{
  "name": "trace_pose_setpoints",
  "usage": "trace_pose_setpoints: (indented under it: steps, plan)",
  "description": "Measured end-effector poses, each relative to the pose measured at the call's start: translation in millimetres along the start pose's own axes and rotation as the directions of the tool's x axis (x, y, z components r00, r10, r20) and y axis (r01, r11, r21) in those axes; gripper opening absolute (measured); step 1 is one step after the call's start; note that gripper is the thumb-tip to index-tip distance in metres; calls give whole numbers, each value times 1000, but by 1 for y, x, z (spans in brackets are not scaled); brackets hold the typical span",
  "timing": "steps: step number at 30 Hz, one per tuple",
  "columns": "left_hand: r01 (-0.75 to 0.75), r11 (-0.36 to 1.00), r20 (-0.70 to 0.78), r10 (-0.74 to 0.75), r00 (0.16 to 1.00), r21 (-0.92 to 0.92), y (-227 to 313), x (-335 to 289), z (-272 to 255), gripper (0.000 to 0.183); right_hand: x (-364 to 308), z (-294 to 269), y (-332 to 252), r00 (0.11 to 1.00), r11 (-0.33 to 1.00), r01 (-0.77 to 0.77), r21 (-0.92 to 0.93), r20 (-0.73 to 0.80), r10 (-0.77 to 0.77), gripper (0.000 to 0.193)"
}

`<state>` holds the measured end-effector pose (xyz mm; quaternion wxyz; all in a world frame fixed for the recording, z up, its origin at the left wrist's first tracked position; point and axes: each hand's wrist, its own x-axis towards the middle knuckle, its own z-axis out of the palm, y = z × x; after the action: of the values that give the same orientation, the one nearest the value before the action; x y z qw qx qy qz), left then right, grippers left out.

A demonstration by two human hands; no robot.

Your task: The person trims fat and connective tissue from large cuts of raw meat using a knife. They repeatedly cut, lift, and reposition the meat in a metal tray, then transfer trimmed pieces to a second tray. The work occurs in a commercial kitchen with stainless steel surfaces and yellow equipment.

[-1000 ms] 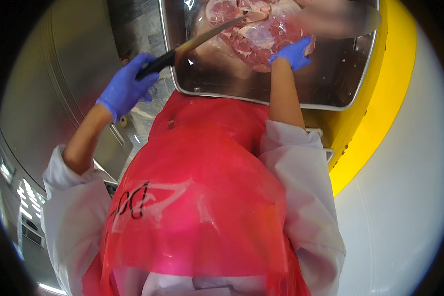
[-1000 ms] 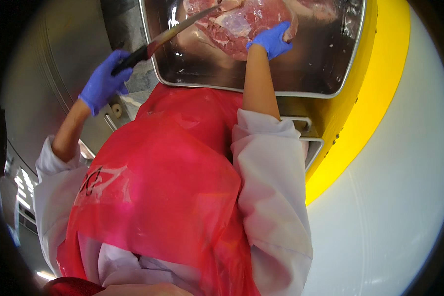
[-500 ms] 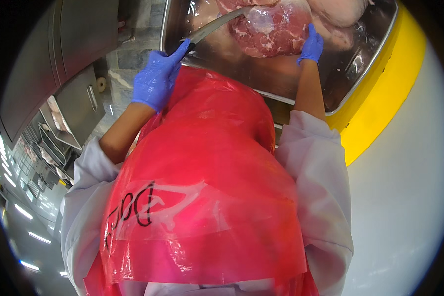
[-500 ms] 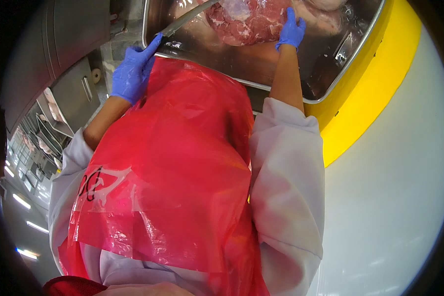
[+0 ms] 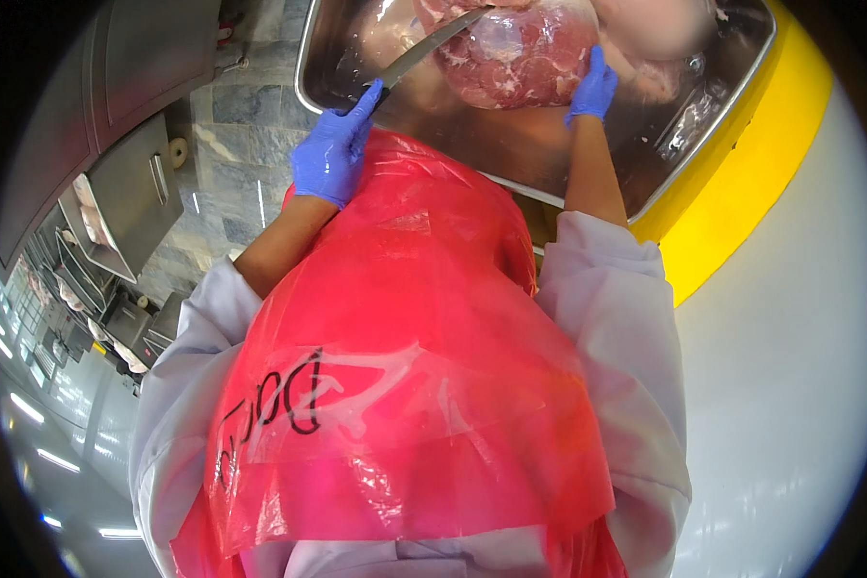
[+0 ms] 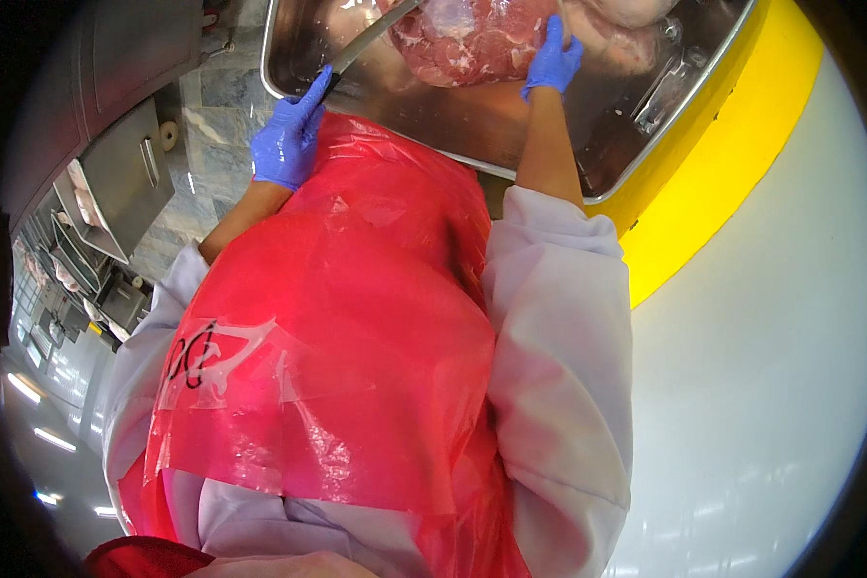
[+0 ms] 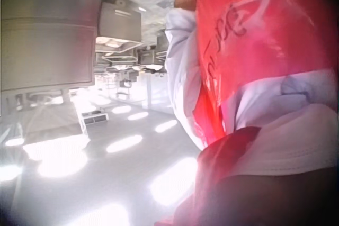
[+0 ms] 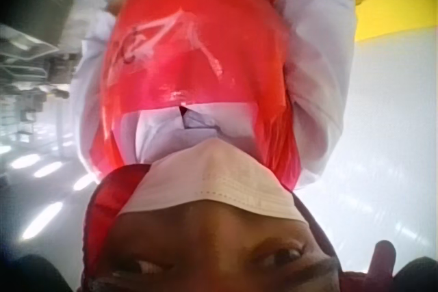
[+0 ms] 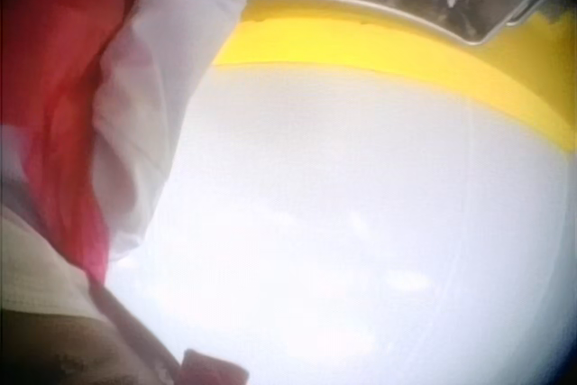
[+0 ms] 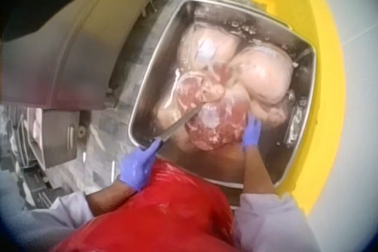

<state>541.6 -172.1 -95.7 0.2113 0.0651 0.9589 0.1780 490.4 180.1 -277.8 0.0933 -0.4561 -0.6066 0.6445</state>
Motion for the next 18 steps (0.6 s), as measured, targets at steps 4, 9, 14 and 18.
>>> trace_pose_setpoints:
  steps: [4, 9, 14, 18]
  plan:
    - [67, 992, -64, -74, 995, -104, 15, 1, 27, 51, -5, 9, -4, 1000, 998, 8, -56, -23, -9, 79]
    - [122, 991, 45, -119, 992, -58, 40, 35, -33, 51, 9, 5, 20, 993, 987, -24, -159, -114, 5, 79]
    - [-253, 878, 285, 141, 948, 406, 97, 137, -151, 38, -20, 15, -16, 977, 987, -148, 59, -148, 156, 82]
    - [-252, 820, 474, -27, 880, 514, 194, 171, -215, 30, 2, 18, 32, 979, 988, -103, 114, -162, 121, 81]
